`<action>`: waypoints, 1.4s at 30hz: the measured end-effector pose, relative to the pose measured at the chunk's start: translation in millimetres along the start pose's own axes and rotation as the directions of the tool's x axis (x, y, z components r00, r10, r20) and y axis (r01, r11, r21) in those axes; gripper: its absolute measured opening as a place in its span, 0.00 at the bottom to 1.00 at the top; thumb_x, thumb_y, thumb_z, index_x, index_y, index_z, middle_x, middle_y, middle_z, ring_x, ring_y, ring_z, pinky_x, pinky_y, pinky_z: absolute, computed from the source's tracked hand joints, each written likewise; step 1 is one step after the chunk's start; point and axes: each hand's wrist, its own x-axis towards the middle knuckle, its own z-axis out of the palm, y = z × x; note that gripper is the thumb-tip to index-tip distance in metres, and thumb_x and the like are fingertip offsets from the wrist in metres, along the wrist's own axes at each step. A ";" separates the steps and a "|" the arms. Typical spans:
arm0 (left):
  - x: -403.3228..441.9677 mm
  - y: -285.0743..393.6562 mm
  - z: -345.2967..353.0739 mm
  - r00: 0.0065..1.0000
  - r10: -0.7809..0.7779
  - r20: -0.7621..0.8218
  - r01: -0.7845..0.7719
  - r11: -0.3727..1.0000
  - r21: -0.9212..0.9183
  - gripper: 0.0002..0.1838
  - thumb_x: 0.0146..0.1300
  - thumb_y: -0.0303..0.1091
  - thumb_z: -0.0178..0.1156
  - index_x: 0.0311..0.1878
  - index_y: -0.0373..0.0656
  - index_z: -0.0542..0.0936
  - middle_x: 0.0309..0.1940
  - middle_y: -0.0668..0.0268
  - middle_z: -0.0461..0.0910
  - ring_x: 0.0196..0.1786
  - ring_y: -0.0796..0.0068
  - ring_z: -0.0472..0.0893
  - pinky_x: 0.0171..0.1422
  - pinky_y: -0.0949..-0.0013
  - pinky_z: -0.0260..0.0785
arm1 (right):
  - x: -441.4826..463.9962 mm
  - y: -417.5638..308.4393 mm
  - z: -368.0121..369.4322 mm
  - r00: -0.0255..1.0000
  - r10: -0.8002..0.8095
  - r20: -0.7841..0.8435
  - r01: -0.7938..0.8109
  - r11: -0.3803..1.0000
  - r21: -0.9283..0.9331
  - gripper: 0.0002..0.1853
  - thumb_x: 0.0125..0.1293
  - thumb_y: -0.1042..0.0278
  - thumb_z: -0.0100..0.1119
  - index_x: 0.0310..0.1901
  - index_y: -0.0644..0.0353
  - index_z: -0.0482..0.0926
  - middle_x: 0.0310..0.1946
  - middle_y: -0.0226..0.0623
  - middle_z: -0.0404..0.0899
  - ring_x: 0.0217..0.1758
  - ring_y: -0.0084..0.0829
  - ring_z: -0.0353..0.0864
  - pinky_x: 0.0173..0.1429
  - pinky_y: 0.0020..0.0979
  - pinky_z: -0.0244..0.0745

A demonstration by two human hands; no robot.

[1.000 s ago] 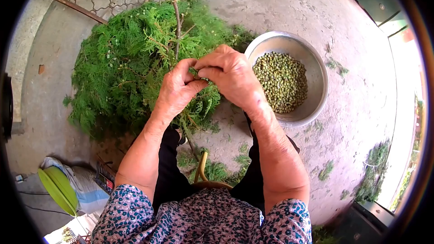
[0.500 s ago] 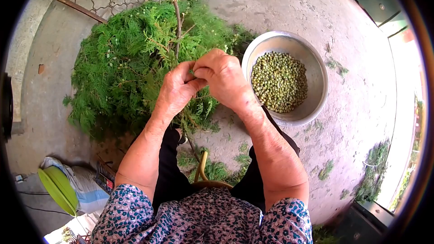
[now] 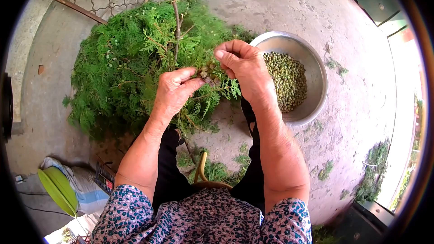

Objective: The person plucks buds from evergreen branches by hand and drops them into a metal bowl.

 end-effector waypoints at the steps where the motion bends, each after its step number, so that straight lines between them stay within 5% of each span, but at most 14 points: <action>1: 0.3 2.6 -0.9 1.000 -0.031 0.004 0.031 1.000 -0.006 0.06 0.53 0.26 0.63 0.34 0.34 0.79 0.18 0.74 0.71 0.22 0.89 0.65 0.24 0.79 0.59 | -0.9 -1.9 1.6 1.000 0.000 -0.001 0.000 1.000 0.001 0.07 0.59 0.68 0.59 0.33 0.63 0.77 0.20 0.23 0.72 0.23 0.16 0.66 0.28 0.18 0.62; 5: 0.5 7.3 -3.4 0.997 -0.081 0.003 0.081 0.997 -0.003 0.05 0.53 0.25 0.62 0.33 0.35 0.79 0.17 0.74 0.70 0.22 0.89 0.66 0.23 0.79 0.59 | 0.3 -0.3 2.1 0.999 0.005 -0.049 -0.015 0.977 -0.213 0.12 0.58 0.64 0.61 0.36 0.65 0.78 0.22 0.27 0.74 0.24 0.17 0.68 0.29 0.21 0.64; 7: 1.0 9.2 -4.5 0.996 -0.092 0.010 0.092 0.996 -0.001 0.05 0.53 0.25 0.62 0.33 0.35 0.79 0.17 0.74 0.70 0.21 0.88 0.66 0.23 0.79 0.59 | 2.3 -0.7 0.5 0.999 -0.050 -0.002 0.041 0.837 -0.546 0.14 0.56 0.62 0.63 0.37 0.66 0.79 0.22 0.32 0.77 0.26 0.20 0.71 0.32 0.25 0.68; 14: -0.4 9.9 -8.8 0.997 -0.072 0.027 0.073 0.996 -0.042 0.06 0.53 0.26 0.63 0.34 0.36 0.81 0.17 0.74 0.71 0.21 0.88 0.67 0.23 0.79 0.59 | 3.6 8.2 5.9 1.000 -0.006 0.017 0.014 0.864 -0.503 0.14 0.55 0.61 0.63 0.34 0.65 0.80 0.18 0.32 0.76 0.22 0.22 0.70 0.29 0.26 0.67; 16: -0.2 9.1 -7.5 0.997 -0.075 0.002 0.074 0.988 -0.132 0.06 0.53 0.26 0.63 0.35 0.36 0.81 0.18 0.75 0.72 0.21 0.88 0.67 0.23 0.79 0.59 | 3.8 14.3 6.8 0.980 0.198 0.016 -0.199 0.979 0.047 0.11 0.58 0.64 0.61 0.30 0.64 0.79 0.17 0.29 0.72 0.18 0.20 0.64 0.23 0.22 0.59; 20: -1.1 14.3 -8.0 0.991 -0.129 -0.026 0.116 0.951 -0.287 0.05 0.54 0.26 0.61 0.32 0.34 0.80 0.17 0.73 0.73 0.20 0.86 0.67 0.23 0.78 0.60 | 3.0 18.1 8.0 0.955 0.291 0.050 -0.283 0.850 0.444 0.10 0.62 0.65 0.55 0.28 0.63 0.74 0.20 0.28 0.69 0.19 0.19 0.61 0.22 0.21 0.55; 25: -1.0 12.9 -12.6 0.988 -0.157 -0.002 0.148 0.934 -0.325 0.06 0.53 0.28 0.62 0.33 0.35 0.80 0.17 0.72 0.73 0.20 0.86 0.68 0.23 0.79 0.61 | 12.6 14.8 -3.6 0.975 0.220 -0.014 -0.190 0.872 0.451 0.07 0.60 0.70 0.53 0.35 0.65 0.74 0.26 0.32 0.72 0.23 0.21 0.67 0.25 0.23 0.62; 29: 0.1 16.4 -12.6 0.982 -0.185 0.028 0.184 0.927 -0.327 0.07 0.53 0.29 0.63 0.32 0.35 0.80 0.17 0.72 0.73 0.19 0.85 0.69 0.23 0.78 0.61 | 10.7 19.1 0.9 0.980 0.126 0.156 -0.185 0.866 0.465 0.07 0.61 0.70 0.54 0.37 0.64 0.77 0.30 0.32 0.76 0.25 0.20 0.70 0.29 0.20 0.66; 32: 0.2 17.8 -13.9 0.982 -0.186 0.047 0.191 0.939 -0.286 0.07 0.53 0.29 0.63 0.32 0.35 0.81 0.18 0.72 0.74 0.20 0.85 0.69 0.24 0.79 0.61 | 3.4 14.1 7.9 0.967 0.196 0.160 -0.231 0.941 0.246 0.10 0.62 0.61 0.57 0.39 0.58 0.79 0.28 0.23 0.78 0.25 0.14 0.70 0.27 0.17 0.64; 35: -0.1 16.6 -13.0 0.982 -0.177 0.064 0.187 0.945 -0.270 0.07 0.53 0.29 0.63 0.32 0.35 0.80 0.18 0.72 0.74 0.20 0.85 0.69 0.23 0.79 0.61 | 2.5 19.4 6.6 0.953 0.180 0.245 -0.245 0.931 0.271 0.10 0.63 0.63 0.56 0.39 0.60 0.78 0.31 0.28 0.80 0.31 0.19 0.77 0.34 0.20 0.72; 36: -0.3 15.9 -12.6 0.984 -0.164 0.067 0.176 0.947 -0.269 0.07 0.53 0.30 0.63 0.31 0.35 0.80 0.16 0.71 0.73 0.19 0.85 0.69 0.23 0.78 0.61 | 4.4 23.6 11.0 0.970 0.165 0.179 -0.211 0.936 0.283 0.07 0.63 0.65 0.55 0.36 0.58 0.79 0.25 0.23 0.78 0.21 0.14 0.68 0.24 0.16 0.61; 39: 0.2 15.9 -8.7 0.979 -0.202 0.021 0.199 0.936 -0.290 0.07 0.54 0.30 0.63 0.30 0.35 0.79 0.16 0.72 0.72 0.19 0.85 0.69 0.22 0.78 0.61 | 4.8 29.5 13.9 0.995 0.093 0.030 -0.097 0.980 0.176 0.05 0.62 0.69 0.55 0.34 0.59 0.79 0.24 0.23 0.77 0.21 0.14 0.67 0.23 0.17 0.59; 40: 0.9 15.9 -7.2 0.979 -0.200 0.027 0.199 0.935 -0.293 0.07 0.54 0.30 0.63 0.30 0.35 0.79 0.16 0.72 0.72 0.19 0.85 0.69 0.22 0.78 0.61 | -1.6 15.9 22.0 0.993 0.059 -0.105 -0.062 0.998 -0.022 0.04 0.61 0.73 0.55 0.32 0.63 0.78 0.23 0.29 0.78 0.22 0.19 0.70 0.25 0.22 0.64; 42: 1.6 15.2 -3.7 0.986 -0.169 0.010 0.167 0.956 -0.242 0.07 0.54 0.30 0.62 0.29 0.34 0.79 0.16 0.72 0.72 0.18 0.85 0.68 0.22 0.78 0.60 | 6.2 35.1 15.6 0.924 -0.359 -0.133 0.281 0.873 -0.399 0.04 0.60 0.75 0.54 0.33 0.66 0.77 0.23 0.32 0.77 0.27 0.19 0.71 0.32 0.23 0.67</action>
